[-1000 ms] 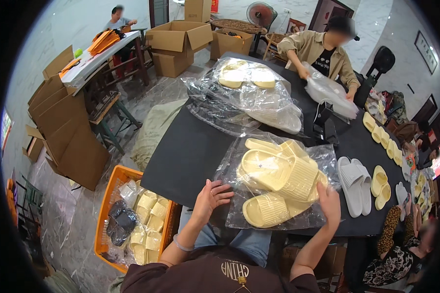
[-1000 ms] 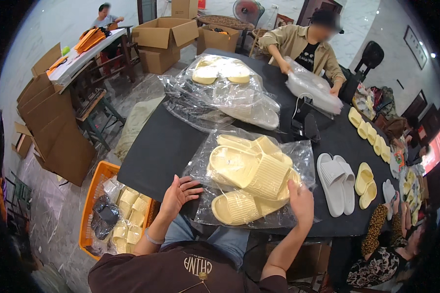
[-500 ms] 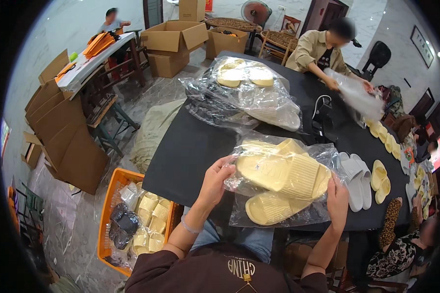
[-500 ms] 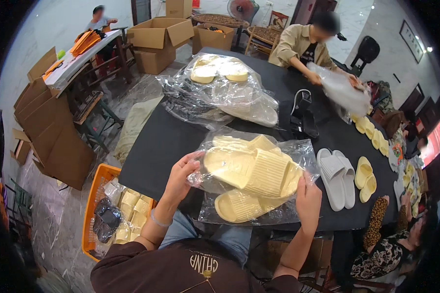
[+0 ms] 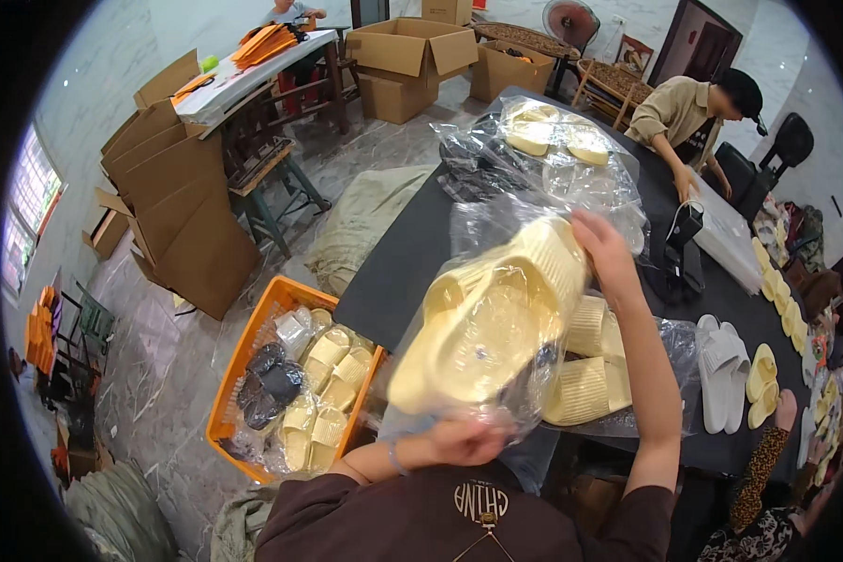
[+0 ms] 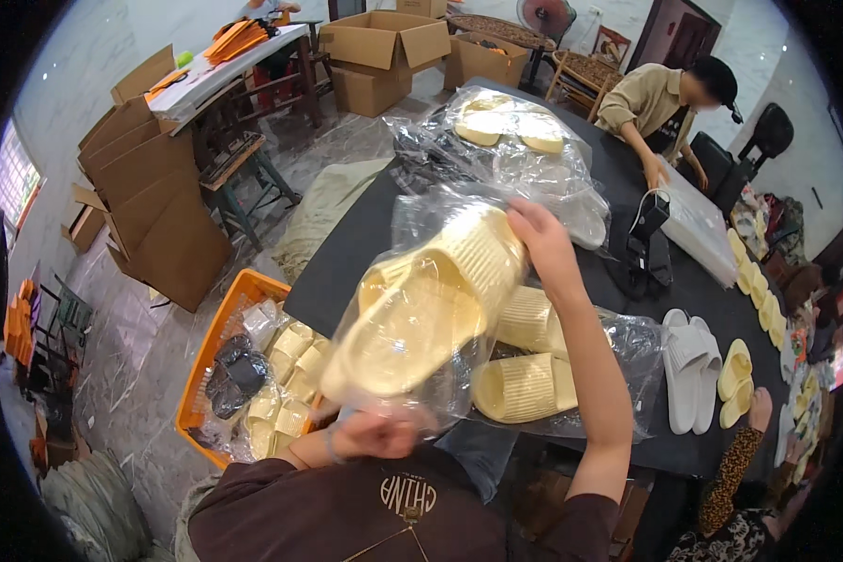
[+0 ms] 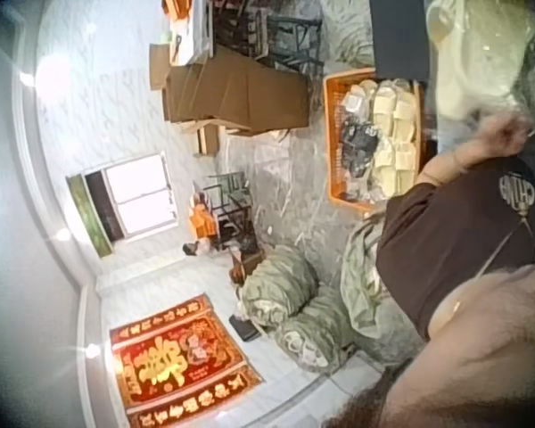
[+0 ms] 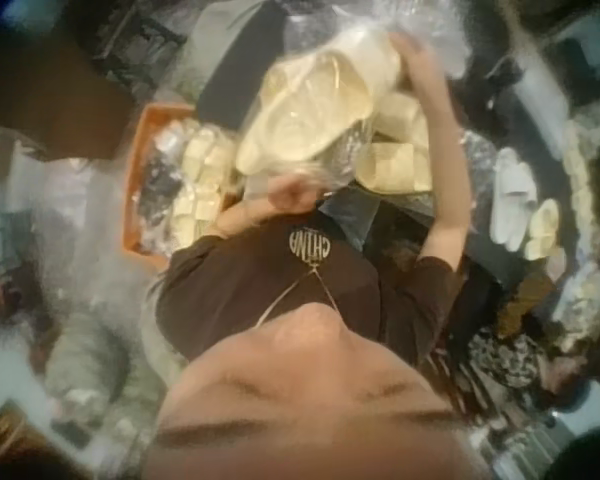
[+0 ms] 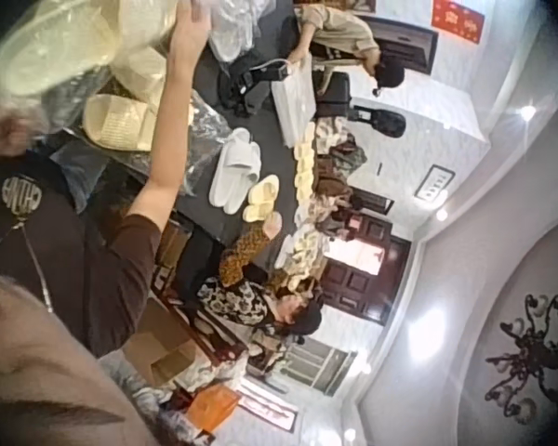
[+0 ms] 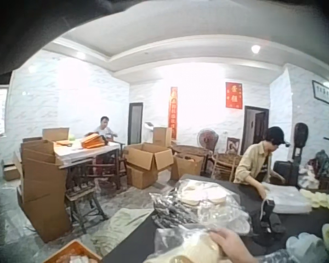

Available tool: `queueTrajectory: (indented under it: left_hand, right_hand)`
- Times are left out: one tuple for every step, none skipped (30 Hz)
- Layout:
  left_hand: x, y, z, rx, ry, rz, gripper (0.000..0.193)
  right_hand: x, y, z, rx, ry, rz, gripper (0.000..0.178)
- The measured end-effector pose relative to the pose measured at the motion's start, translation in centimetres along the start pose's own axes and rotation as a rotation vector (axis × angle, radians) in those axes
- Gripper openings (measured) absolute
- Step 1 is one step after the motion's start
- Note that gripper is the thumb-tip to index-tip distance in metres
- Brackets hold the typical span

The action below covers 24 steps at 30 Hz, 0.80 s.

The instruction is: The person unpacks pairs of slippers from a large green sack and places them onto a table. They then place the slippers into clear plastic bags, one pair at a time, and seal them. The person handles white, yellow, and black slippers throughout the process.

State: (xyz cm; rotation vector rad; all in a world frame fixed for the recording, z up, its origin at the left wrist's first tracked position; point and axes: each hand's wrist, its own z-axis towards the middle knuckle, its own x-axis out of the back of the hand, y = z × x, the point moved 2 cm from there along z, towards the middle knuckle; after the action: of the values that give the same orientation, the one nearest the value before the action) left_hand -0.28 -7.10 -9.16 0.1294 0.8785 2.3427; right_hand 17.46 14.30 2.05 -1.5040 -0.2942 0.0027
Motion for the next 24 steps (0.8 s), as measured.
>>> queueTrajectory:
  left_hand:
    - [-0.7, -1.3, -0.8, 0.141, -0.054, 0.017, 0.048]
    - [-2.7, -0.9, 1.3, 0.122, 0.102, 0.591, 0.053]
    - [-3.9, -1.9, 2.1, 0.194, 0.125, 0.565, 0.054]
    - [-4.8, -2.8, 2.8, 0.266, 0.148, 0.542, 0.056]
    - [-5.1, -3.3, 3.1, 0.34, 0.177, 0.525, 0.058]
    - [-5.2, -3.2, 2.7, 0.446, 0.099, 0.415, 0.058]
    - [-5.1, -2.8, 2.0, 0.549, 0.019, 0.301, 0.059]
    - [-5.0, -2.3, 1.3, 0.647, -0.061, 0.179, 0.06]
    - [-4.3, -0.5, 2.2, 0.71, -0.172, 0.062, 0.051]
    - [-3.0, 0.9, 2.9, 0.682, -0.23, 0.059, 0.045]
    - [-1.6, 2.2, 3.6, 0.654, -0.294, 0.053, 0.039]
    - [-0.4, 3.4, 4.3, 0.622, -0.356, 0.05, 0.034]
    - [0.8, 4.7, 5.0, 0.661, -0.226, 0.132, 0.027]
    - [1.8, 5.6, 5.4, 0.7, -0.096, 0.21, 0.021]
    - [3.2, 5.4, 5.1, 0.627, 0.028, 0.411, 0.022]
    - [4.7, 4.8, 4.7, 0.546, 0.155, 0.606, 0.022]
    - [6.6, 3.9, 4.7, 0.603, 0.239, 0.724, 0.022]
    - [8.7, 3.0, 4.9, 0.559, 0.373, 0.767, 0.02]
    - [11.5, 1.6, 4.6, 0.5, 0.43, 0.915, 0.018]
    - [14.5, 0.0, 4.9, 0.488, 0.445, 1.0, 0.018]
    - [16.5, -0.6, 6.1, 0.589, 0.436, 1.049, 0.021]
    - [18.5, -1.7, 7.4, 0.573, 0.333, 1.193, 0.026]
    - [21.5, -3.5, 7.5, 0.423, 0.249, 1.308, 0.03]
    - [23.6, -4.9, 7.5, 0.466, 0.238, 1.355, 0.03]
  right_hand:
    - [-0.6, 0.1, 1.4, 0.004, -0.009, 0.001, 0.047]
    - [-0.5, 1.4, 2.7, 0.023, 0.014, -0.071, 0.048]
    - [-0.4, 3.1, 3.9, 0.043, 0.035, -0.138, 0.049]
    - [-0.2, 4.1, 4.5, 0.063, 0.054, -0.206, 0.049]
    - [-0.2, 4.4, 4.0, 0.147, 0.101, -0.306, 0.045]
    - [-0.4, 4.3, 3.2, 0.161, 0.051, -0.304, 0.042]
    - [-0.3, 4.0, 2.1, 0.173, 0.004, -0.302, 0.04]
    - [0.0, 3.3, 0.7, 0.183, -0.041, -0.307, 0.037]
    - [0.4, 2.4, -1.4, 0.199, -0.005, -0.304, 0.03]
    - [1.2, 1.5, -3.7, 0.179, 0.002, -0.31, 0.028]
    - [2.0, 0.5, -6.1, 0.157, 0.016, -0.314, 0.026]
    - [2.8, -0.4, -8.6, 0.158, 0.039, -0.292, 0.024]
    - [3.8, -1.0, -11.0, 0.162, 0.067, -0.276, 0.023]
    - [5.0, -0.8, -13.3, 0.117, 0.136, -0.256, 0.022]
    - [6.4, -0.5, -15.3, 0.075, 0.202, -0.24, 0.021]
    - [7.9, 0.4, -17.2, 0.047, 0.264, -0.214, 0.021]
    - [9.5, 1.7, -19.0, 0.02, 0.336, -0.187, 0.021]
    - [10.6, 2.9, -20.3, -0.004, 0.394, -0.154, 0.021]
    - [11.4, 3.7, -21.3, -0.012, 0.433, -0.172, 0.021]
    - [12.2, 4.4, -22.4, -0.024, 0.477, -0.193, 0.02]
    - [12.8, 5.0, -23.1, -0.036, 0.517, -0.212, 0.02]
    - [13.4, 5.6, -23.6, -0.046, 0.55, -0.258, 0.02]
    - [13.9, 6.1, -23.7, -0.049, 0.573, -0.3, 0.019]
    - [14.2, 6.2, -23.7, -0.051, 0.588, -0.338, 0.019]
